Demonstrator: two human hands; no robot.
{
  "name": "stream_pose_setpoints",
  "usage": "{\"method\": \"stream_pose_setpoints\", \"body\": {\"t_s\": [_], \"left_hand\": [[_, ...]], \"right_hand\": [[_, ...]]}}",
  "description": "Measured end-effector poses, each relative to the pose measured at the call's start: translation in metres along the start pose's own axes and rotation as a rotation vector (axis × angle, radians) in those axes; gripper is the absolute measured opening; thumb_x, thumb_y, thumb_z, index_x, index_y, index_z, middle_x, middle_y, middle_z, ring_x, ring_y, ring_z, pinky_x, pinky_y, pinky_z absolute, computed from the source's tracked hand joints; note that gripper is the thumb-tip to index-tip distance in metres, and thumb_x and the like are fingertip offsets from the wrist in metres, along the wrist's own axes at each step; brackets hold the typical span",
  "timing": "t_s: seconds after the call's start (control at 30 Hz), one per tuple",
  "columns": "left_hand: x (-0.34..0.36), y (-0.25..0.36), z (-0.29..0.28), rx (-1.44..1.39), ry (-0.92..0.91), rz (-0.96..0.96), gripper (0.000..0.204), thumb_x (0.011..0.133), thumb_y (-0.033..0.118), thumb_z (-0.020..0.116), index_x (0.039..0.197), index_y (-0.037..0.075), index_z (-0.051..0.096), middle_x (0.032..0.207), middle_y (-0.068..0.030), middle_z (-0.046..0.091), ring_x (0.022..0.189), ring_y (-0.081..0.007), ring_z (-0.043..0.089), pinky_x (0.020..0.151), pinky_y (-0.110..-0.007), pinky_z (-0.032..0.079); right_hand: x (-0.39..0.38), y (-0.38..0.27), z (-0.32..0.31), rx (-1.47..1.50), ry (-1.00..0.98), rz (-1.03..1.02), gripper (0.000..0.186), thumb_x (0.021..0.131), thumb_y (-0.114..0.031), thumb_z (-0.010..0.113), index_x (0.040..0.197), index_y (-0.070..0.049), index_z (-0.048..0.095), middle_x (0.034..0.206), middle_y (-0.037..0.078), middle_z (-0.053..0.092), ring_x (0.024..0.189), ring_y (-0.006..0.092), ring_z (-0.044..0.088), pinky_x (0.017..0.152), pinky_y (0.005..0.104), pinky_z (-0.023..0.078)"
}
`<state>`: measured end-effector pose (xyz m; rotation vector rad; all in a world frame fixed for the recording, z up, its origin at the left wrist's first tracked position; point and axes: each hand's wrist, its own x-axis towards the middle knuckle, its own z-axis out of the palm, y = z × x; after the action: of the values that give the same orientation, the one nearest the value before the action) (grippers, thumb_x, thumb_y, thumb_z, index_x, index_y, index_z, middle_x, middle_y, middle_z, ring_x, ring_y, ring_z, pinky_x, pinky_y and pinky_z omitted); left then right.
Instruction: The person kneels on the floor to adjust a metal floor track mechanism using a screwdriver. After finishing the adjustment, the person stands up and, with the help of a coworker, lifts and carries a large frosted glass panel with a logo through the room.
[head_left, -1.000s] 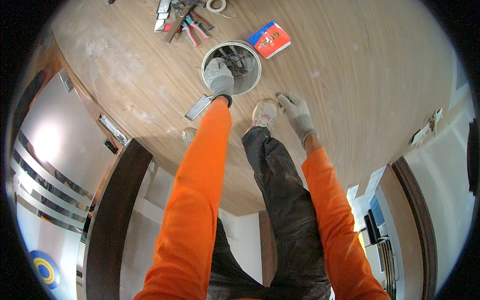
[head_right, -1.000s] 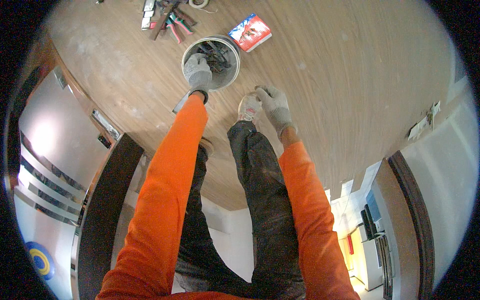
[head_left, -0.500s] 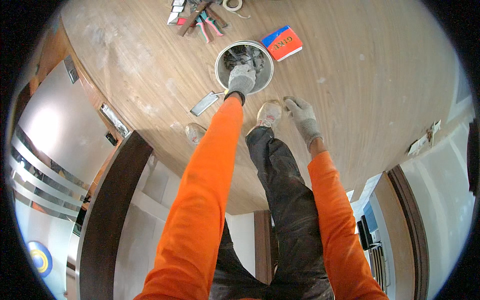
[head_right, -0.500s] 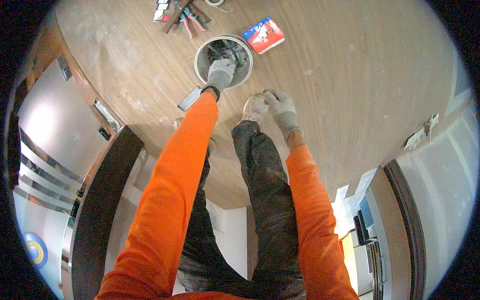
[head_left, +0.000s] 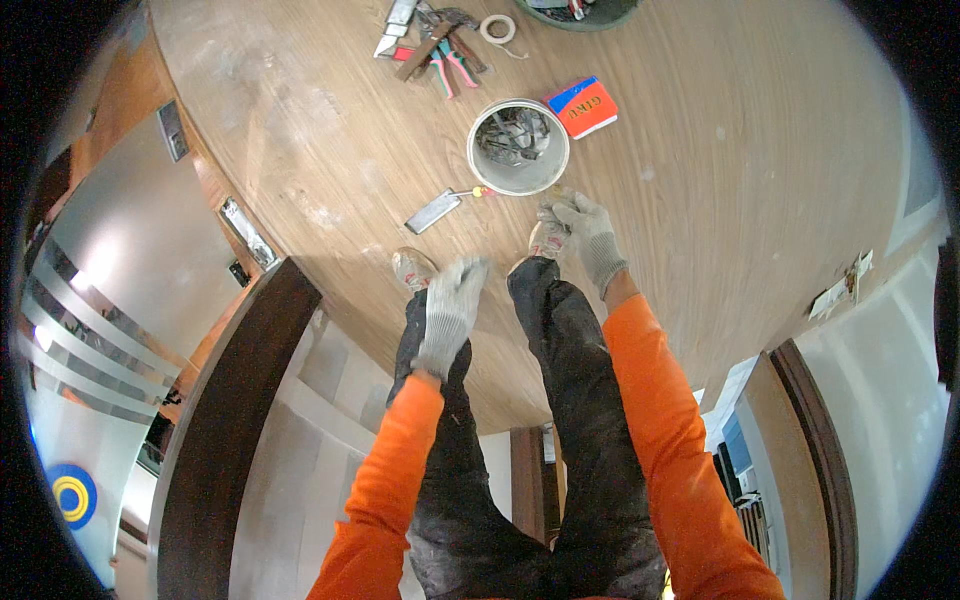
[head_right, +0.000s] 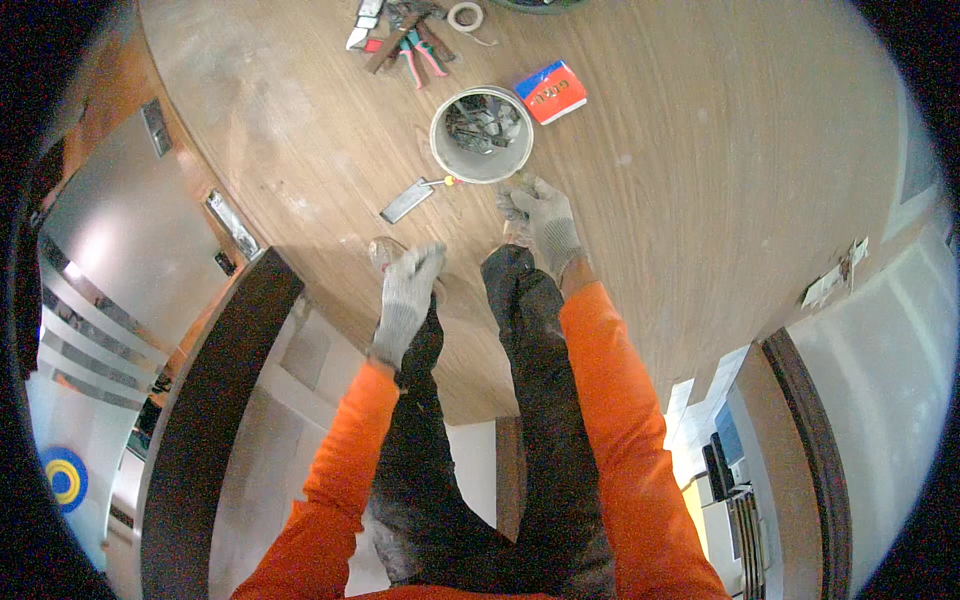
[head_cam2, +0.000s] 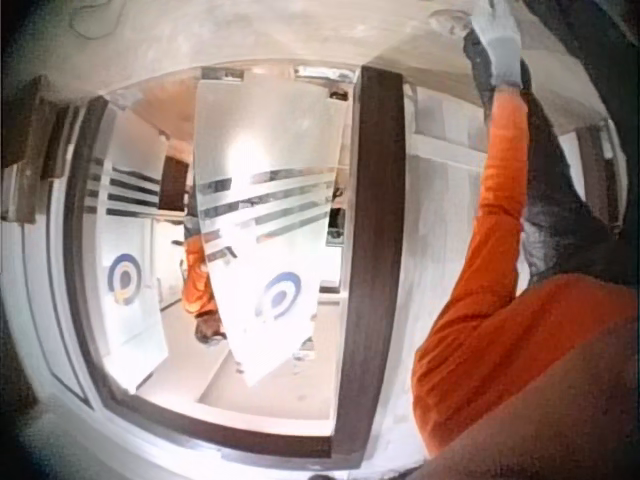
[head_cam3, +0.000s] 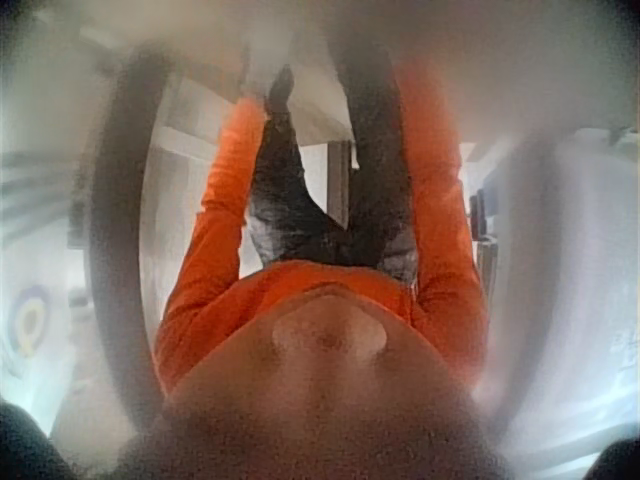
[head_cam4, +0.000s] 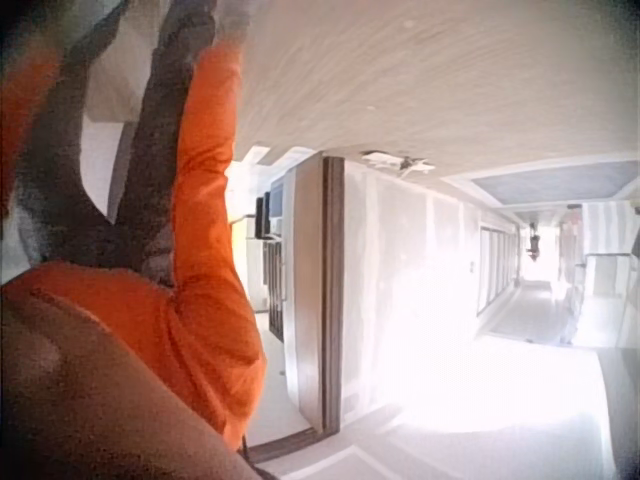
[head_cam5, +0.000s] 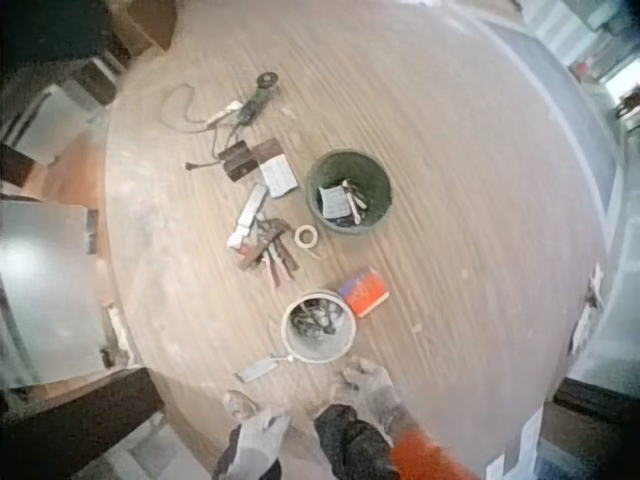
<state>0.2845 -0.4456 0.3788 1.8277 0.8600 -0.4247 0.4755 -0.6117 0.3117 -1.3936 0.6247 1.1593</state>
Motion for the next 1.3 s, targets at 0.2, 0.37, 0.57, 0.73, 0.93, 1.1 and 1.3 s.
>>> {"method": "stream_pose_setpoints", "body": {"t_s": [0.2,0.37,0.57,0.73,0.93,1.1,1.3], "left_hand": [[-0.121,-0.013,-0.024,-0.465,0.008,-0.525,0.022,0.099,0.013,0.063,0.113,-0.003,0.069,0.099,-0.0098,0.073,0.093,-0.0163,0.068,0.086,-0.030,0.053],[-0.166,-0.026,-0.021,-0.616,0.056,-0.497,0.023,0.099,0.008,0.061,0.118,-0.003,0.067,0.102,-0.0075,0.073,0.095,-0.0146,0.067,0.089,-0.029,0.052],[-0.177,-0.032,-0.010,-0.629,0.059,-0.557,0.025,0.099,0.012,0.063,0.118,-0.004,0.066,0.102,-0.0072,0.072,0.095,-0.0121,0.065,0.089,-0.028,0.051],[-0.183,-0.047,-0.017,-0.729,0.050,-0.593,0.024,0.101,0.013,0.063,0.117,-0.004,0.066,0.102,-0.0055,0.070,0.097,-0.0112,0.064,0.090,-0.027,0.051],[-0.190,-0.057,-0.027,-0.949,0.130,-0.602,0.022,0.102,0.013,0.061,0.116,-0.002,0.067,0.101,-0.0037,0.071,0.096,-0.0112,0.064,0.091,-0.028,0.050],[-0.191,-0.062,-0.037,-0.902,0.061,-0.573,0.024,0.104,0.019,0.058,0.120,0.002,0.068,0.103,-0.0019,0.070,0.099,-0.0107,0.063,0.094,-0.029,0.049],[-0.189,-0.066,-0.050,-0.902,0.053,-0.612,0.025,0.105,0.019,0.057,0.121,0.002,0.067,0.105,-0.0028,0.071,0.099,-0.0110,0.063,0.094,-0.029,0.049]], "right_hand": [[-0.002,-0.006,0.045,0.006,-0.072,-0.001,0.017,0.099,-0.014,0.063,0.109,-0.003,0.071,0.094,0.007,0.073,0.076,0.0112,0.066,0.070,0.0263,0.053],[0.031,0.016,0.065,-0.401,0.011,-0.108,0.023,0.096,-0.016,0.064,0.112,-0.002,0.071,0.089,0.002,0.070,0.073,0.0101,0.062,0.064,0.0240,0.049],[0.103,0.025,0.061,-1.274,0.110,-0.381,0.030,0.091,-0.032,0.063,0.105,-0.009,0.076,0.096,0.016,0.075,0.086,0.0327,0.072,0.080,0.0445,0.056],[0.141,0.018,0.062,-1.689,0.170,-0.350,0.034,0.088,-0.035,0.056,0.105,-0.014,0.077,0.107,0.016,0.072,0.101,0.0385,0.069,0.092,0.0475,0.054],[0.111,0.013,0.100,-1.508,0.414,-0.524,0.033,0.096,-0.033,0.052,0.105,-0.011,0.075,0.104,0.018,0.073,0.100,0.0389,0.069,0.088,0.0494,0.053],[0.069,0.059,0.129,-1.170,0.194,-0.924,0.025,0.098,-0.025,0.054,0.108,-0.009,0.071,0.095,0.016,0.073,0.092,0.0350,0.069,0.085,0.0450,0.052],[0.116,0.179,0.104,-0.519,0.014,-0.175,0.015,0.095,-0.011,0.059,0.101,-0.002,0.069,0.080,0.009,0.071,0.071,0.0199,0.070,0.060,0.0336,0.055]]}}
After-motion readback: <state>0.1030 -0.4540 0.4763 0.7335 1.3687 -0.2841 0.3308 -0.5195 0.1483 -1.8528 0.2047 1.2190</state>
